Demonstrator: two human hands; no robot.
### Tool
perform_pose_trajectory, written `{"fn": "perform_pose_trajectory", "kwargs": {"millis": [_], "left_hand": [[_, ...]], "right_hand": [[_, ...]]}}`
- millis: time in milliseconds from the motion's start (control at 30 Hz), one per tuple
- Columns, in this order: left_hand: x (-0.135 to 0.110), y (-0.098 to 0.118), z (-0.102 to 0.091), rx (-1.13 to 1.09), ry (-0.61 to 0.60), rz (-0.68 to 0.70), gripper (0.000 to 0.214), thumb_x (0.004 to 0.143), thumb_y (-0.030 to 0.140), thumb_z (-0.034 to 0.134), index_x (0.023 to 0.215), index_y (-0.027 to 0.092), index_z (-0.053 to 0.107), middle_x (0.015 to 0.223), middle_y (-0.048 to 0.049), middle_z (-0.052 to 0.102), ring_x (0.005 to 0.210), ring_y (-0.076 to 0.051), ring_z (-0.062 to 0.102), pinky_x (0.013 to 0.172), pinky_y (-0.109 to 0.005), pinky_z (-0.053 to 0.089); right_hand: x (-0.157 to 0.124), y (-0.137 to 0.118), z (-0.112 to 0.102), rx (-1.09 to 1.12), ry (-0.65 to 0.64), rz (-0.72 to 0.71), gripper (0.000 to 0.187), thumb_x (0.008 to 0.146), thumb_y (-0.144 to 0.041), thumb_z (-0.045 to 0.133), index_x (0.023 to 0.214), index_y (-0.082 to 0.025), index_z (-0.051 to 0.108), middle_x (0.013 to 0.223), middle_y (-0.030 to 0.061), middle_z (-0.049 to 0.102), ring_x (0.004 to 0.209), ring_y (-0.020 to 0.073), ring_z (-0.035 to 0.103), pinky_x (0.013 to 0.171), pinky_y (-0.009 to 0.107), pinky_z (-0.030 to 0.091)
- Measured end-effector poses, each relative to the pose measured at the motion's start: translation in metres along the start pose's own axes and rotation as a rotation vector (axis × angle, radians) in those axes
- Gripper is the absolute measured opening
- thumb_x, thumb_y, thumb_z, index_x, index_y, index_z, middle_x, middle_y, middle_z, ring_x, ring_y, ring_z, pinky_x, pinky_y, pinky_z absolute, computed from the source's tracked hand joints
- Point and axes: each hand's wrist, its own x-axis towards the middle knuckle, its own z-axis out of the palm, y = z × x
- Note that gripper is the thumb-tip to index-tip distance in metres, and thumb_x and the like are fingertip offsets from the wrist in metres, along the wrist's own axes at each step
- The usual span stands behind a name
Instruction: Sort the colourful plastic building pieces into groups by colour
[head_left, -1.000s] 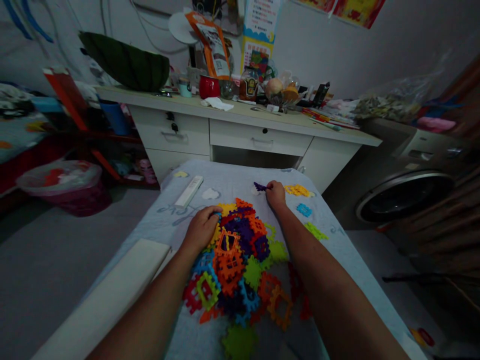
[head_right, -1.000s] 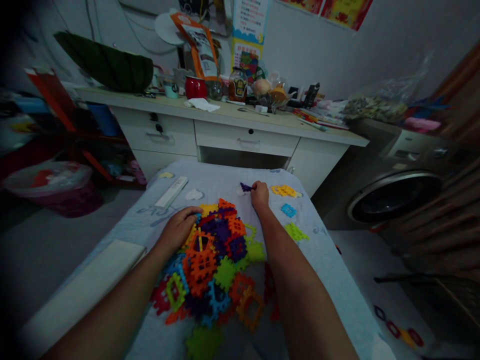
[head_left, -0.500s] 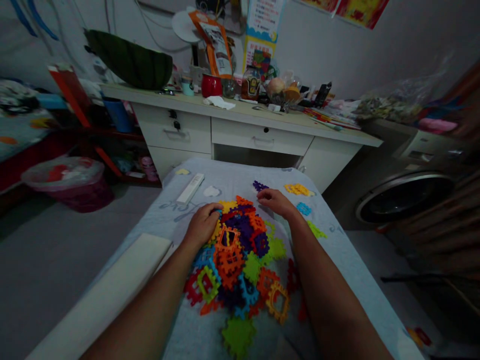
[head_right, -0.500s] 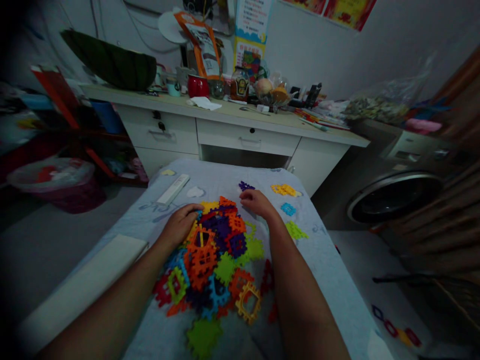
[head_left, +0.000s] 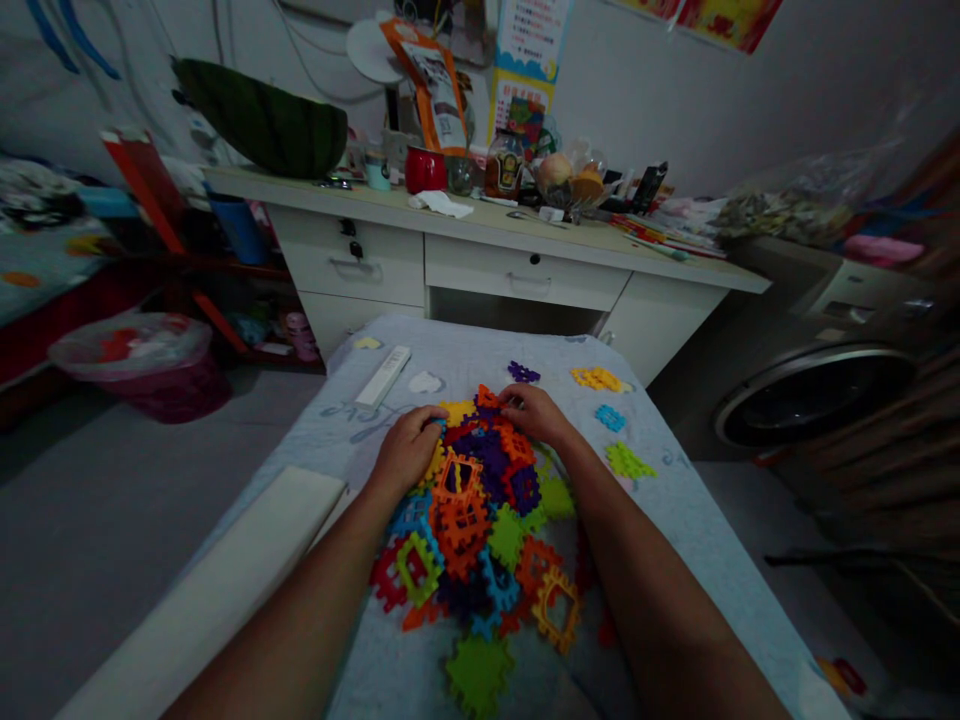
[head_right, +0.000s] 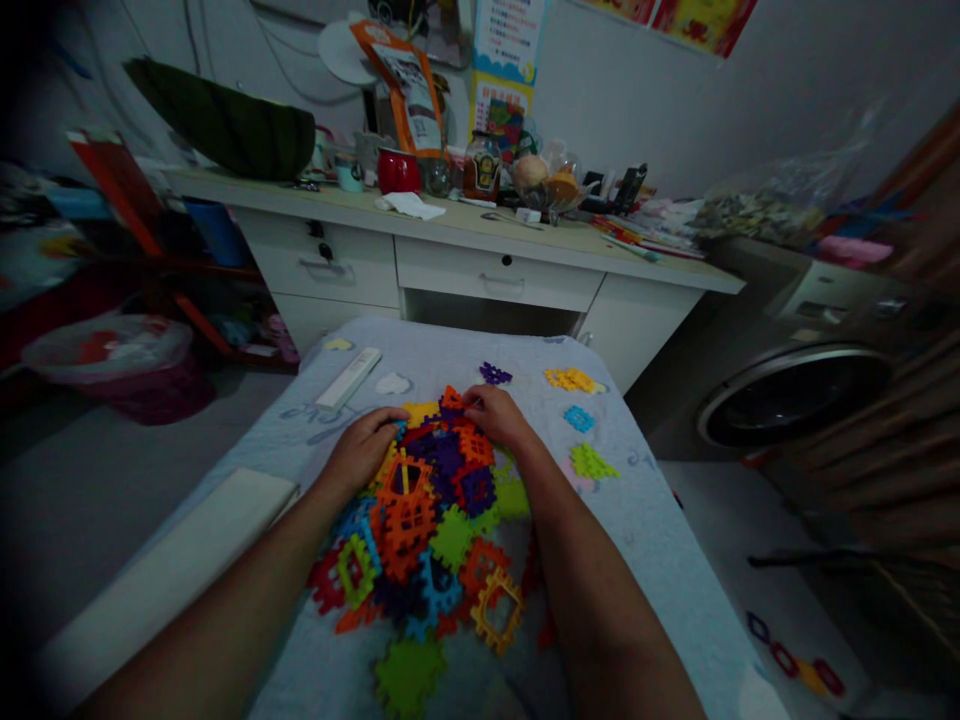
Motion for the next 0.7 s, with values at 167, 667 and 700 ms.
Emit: {"fn": "perform_pose_trajectory", "kwargs": {"millis": [167, 667, 700], "left_hand": [[0.001, -0.001, 0.000, -0.007, 0.004, 0.007, 0.035, 0.077, 0.032, 0.046, 0.099, 0.021, 0.070, 0.110, -0.0055, 0.071, 0.109, -0.024, 0.062, 0.103, -0.039, 0.045], [0.002, -0.002, 0.002, -0.016, 0.005, 0.011, 0.034, 0.078, 0.032, 0.046, 0.099, 0.021, 0.070, 0.111, -0.0056, 0.071, 0.109, -0.025, 0.063, 0.104, -0.039, 0.044], [0.002, -0.002, 0.001, -0.014, 0.004, 0.013, 0.034, 0.078, 0.032, 0.046, 0.099, 0.021, 0.070, 0.111, -0.0058, 0.071, 0.109, -0.025, 0.063, 0.104, -0.040, 0.044]], "right_hand": [[0.001, 0.000, -0.003, 0.034, 0.015, 0.034, 0.009, 0.072, -0.014, 0.069, 0.080, -0.017, 0.068, 0.080, 0.0007, 0.066, 0.074, 0.0136, 0.057, 0.069, 0.024, 0.041], [-0.002, 0.006, -0.013, 0.260, -0.194, 0.048, 0.020, 0.071, -0.034, 0.072, 0.075, -0.017, 0.061, 0.062, -0.0042, 0.056, 0.057, 0.0097, 0.047, 0.052, 0.021, 0.033], [-0.002, 0.006, -0.013, 0.265, -0.197, 0.042, 0.020, 0.072, -0.033, 0.072, 0.075, -0.017, 0.061, 0.061, -0.0045, 0.055, 0.057, 0.0097, 0.047, 0.052, 0.021, 0.033]]}}
